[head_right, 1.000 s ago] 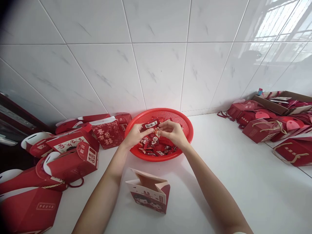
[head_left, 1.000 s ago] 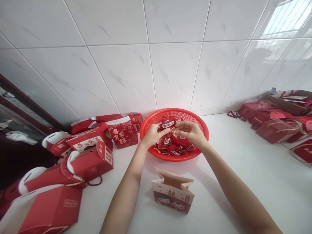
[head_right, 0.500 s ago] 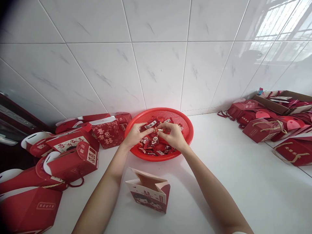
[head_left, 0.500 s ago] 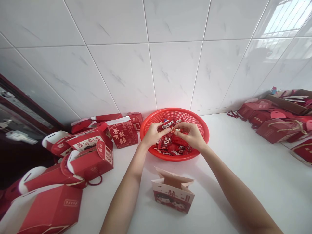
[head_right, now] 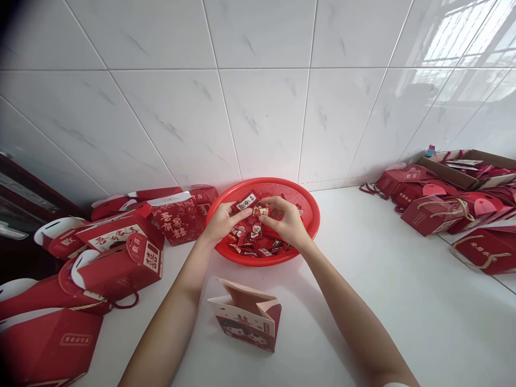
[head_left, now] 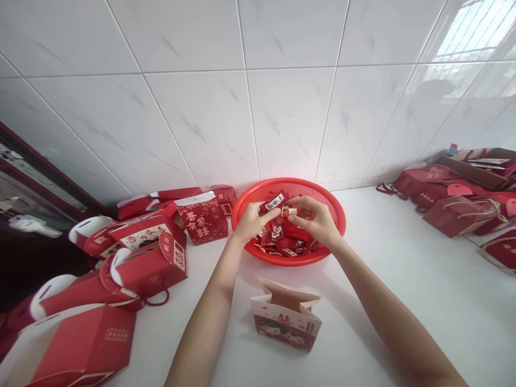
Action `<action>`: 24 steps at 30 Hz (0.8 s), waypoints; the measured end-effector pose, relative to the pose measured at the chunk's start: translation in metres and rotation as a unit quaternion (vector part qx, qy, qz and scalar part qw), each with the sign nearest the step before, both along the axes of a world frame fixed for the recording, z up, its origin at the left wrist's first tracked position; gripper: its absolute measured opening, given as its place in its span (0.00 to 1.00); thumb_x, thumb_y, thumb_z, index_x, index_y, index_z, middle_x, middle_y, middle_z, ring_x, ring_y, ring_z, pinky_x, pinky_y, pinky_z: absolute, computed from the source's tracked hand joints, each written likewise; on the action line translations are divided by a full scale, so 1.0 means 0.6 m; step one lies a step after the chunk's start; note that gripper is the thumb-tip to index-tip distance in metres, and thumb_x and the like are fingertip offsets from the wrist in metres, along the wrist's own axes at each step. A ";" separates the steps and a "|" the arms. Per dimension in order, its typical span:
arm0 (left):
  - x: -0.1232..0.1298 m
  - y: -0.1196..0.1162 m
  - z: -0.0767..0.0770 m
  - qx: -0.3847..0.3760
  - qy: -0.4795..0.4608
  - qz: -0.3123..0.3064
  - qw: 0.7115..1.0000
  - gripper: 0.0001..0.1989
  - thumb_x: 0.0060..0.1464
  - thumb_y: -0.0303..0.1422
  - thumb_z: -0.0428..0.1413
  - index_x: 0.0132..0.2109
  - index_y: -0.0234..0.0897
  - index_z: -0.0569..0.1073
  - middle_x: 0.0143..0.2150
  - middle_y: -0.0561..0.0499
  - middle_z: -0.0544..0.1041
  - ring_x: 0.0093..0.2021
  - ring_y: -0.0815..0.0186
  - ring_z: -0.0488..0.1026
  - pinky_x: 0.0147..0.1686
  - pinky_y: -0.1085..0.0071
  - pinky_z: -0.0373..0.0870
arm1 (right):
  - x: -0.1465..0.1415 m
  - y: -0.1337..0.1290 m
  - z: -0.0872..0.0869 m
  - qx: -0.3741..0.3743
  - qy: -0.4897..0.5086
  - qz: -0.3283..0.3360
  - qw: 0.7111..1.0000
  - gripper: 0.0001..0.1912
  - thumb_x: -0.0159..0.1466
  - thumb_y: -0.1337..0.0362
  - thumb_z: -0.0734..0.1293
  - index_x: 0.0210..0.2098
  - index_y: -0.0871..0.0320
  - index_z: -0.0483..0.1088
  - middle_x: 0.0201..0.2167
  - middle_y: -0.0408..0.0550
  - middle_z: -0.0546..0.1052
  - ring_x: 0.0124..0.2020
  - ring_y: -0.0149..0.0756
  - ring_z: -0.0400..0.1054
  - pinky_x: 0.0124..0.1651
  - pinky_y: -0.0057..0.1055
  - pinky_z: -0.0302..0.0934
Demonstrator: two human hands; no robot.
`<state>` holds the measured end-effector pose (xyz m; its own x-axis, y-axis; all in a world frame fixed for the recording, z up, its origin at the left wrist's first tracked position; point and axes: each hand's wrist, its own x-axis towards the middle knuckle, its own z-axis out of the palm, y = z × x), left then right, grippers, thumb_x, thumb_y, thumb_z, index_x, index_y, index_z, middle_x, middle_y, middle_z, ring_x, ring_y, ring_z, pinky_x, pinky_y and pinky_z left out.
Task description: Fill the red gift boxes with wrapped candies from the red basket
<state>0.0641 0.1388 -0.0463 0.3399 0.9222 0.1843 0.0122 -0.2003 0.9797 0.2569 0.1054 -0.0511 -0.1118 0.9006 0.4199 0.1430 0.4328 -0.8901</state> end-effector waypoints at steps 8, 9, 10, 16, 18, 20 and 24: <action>0.002 -0.004 0.006 -0.006 0.011 -0.030 0.999 0.23 0.45 0.52 0.67 0.31 0.35 0.77 0.25 0.51 0.77 0.29 0.63 0.74 0.30 0.70 0.72 | 0.001 0.000 0.000 0.019 -0.036 -0.065 0.997 0.11 0.60 0.59 0.70 0.41 0.56 0.75 0.30 0.44 0.76 0.29 0.34 0.68 0.35 0.34 0.65; 0.001 -0.004 0.006 -0.004 0.016 -0.036 0.999 0.23 0.45 0.52 0.67 0.31 0.34 0.77 0.26 0.51 0.77 0.29 0.63 0.74 0.31 0.70 0.72 | 0.001 0.000 -0.001 0.024 -0.042 -0.065 0.997 0.11 0.60 0.59 0.70 0.42 0.56 0.76 0.29 0.43 0.76 0.29 0.34 0.68 0.36 0.34 0.65; 0.001 -0.004 0.006 -0.002 0.020 -0.039 0.999 0.23 0.45 0.52 0.67 0.32 0.34 0.77 0.26 0.51 0.77 0.30 0.63 0.75 0.31 0.70 0.72 | 0.001 -0.001 -0.001 0.028 -0.046 -0.065 0.996 0.11 0.60 0.60 0.70 0.42 0.55 0.76 0.29 0.43 0.76 0.29 0.34 0.67 0.36 0.34 0.65; 0.001 -0.006 0.009 -0.005 0.025 -0.054 0.998 0.22 0.44 0.50 0.68 0.31 0.34 0.77 0.27 0.51 0.78 0.30 0.63 0.75 0.32 0.68 0.72 | -0.001 -0.002 -0.003 0.036 -0.048 -0.054 0.997 0.10 0.60 0.60 0.70 0.40 0.54 0.77 0.38 0.46 0.81 0.35 0.37 0.72 0.41 0.36 0.67; 0.001 -0.007 0.010 -0.001 0.027 -0.058 0.998 0.21 0.44 0.50 0.68 0.31 0.34 0.78 0.27 0.51 0.78 0.30 0.63 0.75 0.33 0.69 0.72 | -0.002 -0.002 -0.001 0.034 -0.051 -0.051 0.997 0.10 0.59 0.59 0.71 0.40 0.54 0.77 0.38 0.47 0.81 0.35 0.37 0.72 0.41 0.36 0.67; 0.001 -0.005 0.008 0.004 0.021 -0.048 0.999 0.21 0.45 0.49 0.68 0.34 0.34 0.79 0.28 0.51 0.79 0.30 0.62 0.75 0.34 0.68 0.72 | -0.001 -0.001 0.000 0.033 -0.052 -0.052 0.997 0.12 0.59 0.58 0.72 0.41 0.55 0.77 0.40 0.48 0.81 0.36 0.38 0.73 0.42 0.36 0.68; -0.001 0.003 0.002 0.011 -0.010 0.026 1.000 0.19 0.47 0.48 0.67 0.31 0.35 0.79 0.28 0.50 0.79 0.31 0.61 0.75 0.35 0.68 0.71 | 0.010 0.010 -0.006 -0.002 -0.118 -0.112 0.987 0.17 0.66 0.56 0.64 0.51 0.56 0.72 0.48 0.53 0.79 0.45 0.42 0.74 0.46 0.39 0.68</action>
